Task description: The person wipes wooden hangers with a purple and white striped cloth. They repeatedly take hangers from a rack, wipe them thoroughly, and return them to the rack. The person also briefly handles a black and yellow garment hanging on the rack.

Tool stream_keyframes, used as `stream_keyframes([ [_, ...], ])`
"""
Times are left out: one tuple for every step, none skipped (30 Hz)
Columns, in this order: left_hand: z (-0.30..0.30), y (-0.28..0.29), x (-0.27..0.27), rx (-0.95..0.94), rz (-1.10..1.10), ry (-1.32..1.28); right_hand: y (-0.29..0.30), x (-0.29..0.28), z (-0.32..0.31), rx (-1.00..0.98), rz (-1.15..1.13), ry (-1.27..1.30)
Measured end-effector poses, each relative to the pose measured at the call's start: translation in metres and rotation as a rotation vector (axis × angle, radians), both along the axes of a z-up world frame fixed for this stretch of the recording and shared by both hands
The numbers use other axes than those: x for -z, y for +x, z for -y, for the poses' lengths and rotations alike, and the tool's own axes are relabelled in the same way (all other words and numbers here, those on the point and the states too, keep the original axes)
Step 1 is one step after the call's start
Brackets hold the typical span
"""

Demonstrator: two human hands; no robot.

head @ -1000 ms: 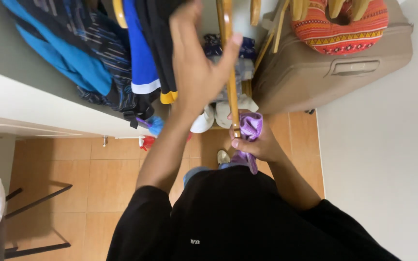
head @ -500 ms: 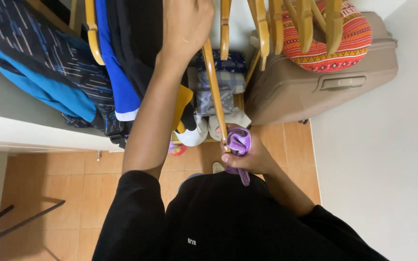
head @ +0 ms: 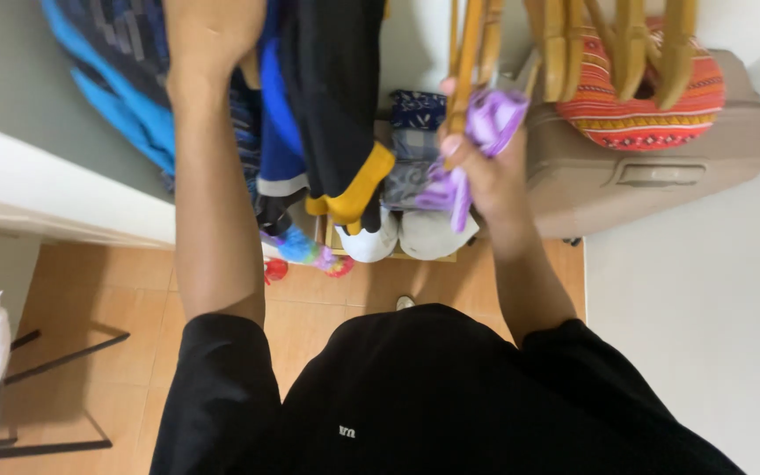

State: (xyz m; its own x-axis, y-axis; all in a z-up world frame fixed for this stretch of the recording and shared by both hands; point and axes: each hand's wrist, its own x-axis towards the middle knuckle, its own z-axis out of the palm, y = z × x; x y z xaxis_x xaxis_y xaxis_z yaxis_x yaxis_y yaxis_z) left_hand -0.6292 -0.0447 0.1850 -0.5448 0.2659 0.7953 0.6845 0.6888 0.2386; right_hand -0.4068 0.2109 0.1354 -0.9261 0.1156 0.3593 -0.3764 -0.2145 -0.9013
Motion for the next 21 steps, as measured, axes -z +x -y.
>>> stream_keyframes([
  [0.014, -0.010, 0.012, 0.068, 0.188, 0.096, -0.006, -0.006, 0.002, 0.038, -0.047, 0.048],
  [0.026, -0.022, 0.023, 0.144, 0.376, 0.195, -0.012, -0.014, 0.003, 0.082, -0.093, 0.098],
  [0.029, -0.017, 0.018, 0.132, 0.368, 0.200, -0.021, -0.018, 0.010, 0.069, -0.100, 0.099],
  [0.029, -0.012, 0.015, 0.185, 0.444, 0.274, -0.026, -0.020, 0.015, 0.091, -0.100, 0.038],
  [0.028, -0.007, 0.014, 0.238, 0.520, 0.349, -0.032, -0.022, 0.020, 0.112, -0.099, -0.023],
  [0.025, -0.004, 0.014, 0.238, 0.519, 0.353, -0.036, -0.021, 0.023, 0.112, -0.100, -0.019],
  [0.021, 0.000, 0.014, 0.281, 0.528, 0.388, -0.041, -0.020, 0.026, 0.119, -0.095, -0.019],
  [0.017, 0.006, 0.016, 0.321, 0.543, 0.420, -0.044, -0.017, 0.030, 0.126, -0.085, -0.023],
  [0.017, 0.007, 0.019, 0.320, 0.548, 0.421, -0.044, -0.022, 0.036, 0.125, -0.080, -0.023],
  [0.016, 0.008, 0.022, 0.324, 0.537, 0.406, -0.045, -0.027, 0.041, 0.140, -0.083, -0.033],
  [0.014, 0.008, 0.025, 0.328, 0.525, 0.392, -0.045, -0.032, 0.045, 0.154, -0.087, -0.042],
  [0.012, 0.007, 0.029, 0.334, 0.528, 0.393, -0.048, -0.028, 0.044, 0.160, -0.085, -0.038],
  [0.010, 0.005, 0.033, 0.322, 0.537, 0.398, -0.052, -0.024, 0.043, 0.190, -0.061, -0.022],
  [0.009, 0.004, 0.036, 0.308, 0.545, 0.400, -0.055, -0.020, 0.042, 0.217, -0.036, -0.009],
  [0.009, 0.003, 0.040, 0.312, 0.547, 0.400, -0.052, -0.022, 0.046, 0.221, -0.035, -0.008],
  [0.007, -0.001, 0.043, 0.316, 0.530, 0.403, -0.051, -0.024, 0.050, 0.220, -0.049, -0.027],
  [0.006, -0.004, 0.046, 0.320, 0.513, 0.406, -0.050, -0.027, 0.053, 0.219, -0.063, -0.045],
  [0.004, -0.002, 0.045, 0.328, 0.512, 0.405, -0.048, -0.025, 0.059, 0.227, -0.066, -0.044],
  [0.003, -0.001, 0.043, 0.335, 0.495, 0.412, -0.047, -0.022, 0.065, 0.267, -0.088, -0.091],
  [0.002, 0.000, 0.042, 0.340, 0.477, 0.418, -0.046, -0.019, 0.072, 0.305, -0.111, -0.140],
  [0.000, -0.001, 0.042, 0.347, 0.475, 0.416, -0.043, -0.018, 0.077, 0.311, -0.115, -0.140],
])
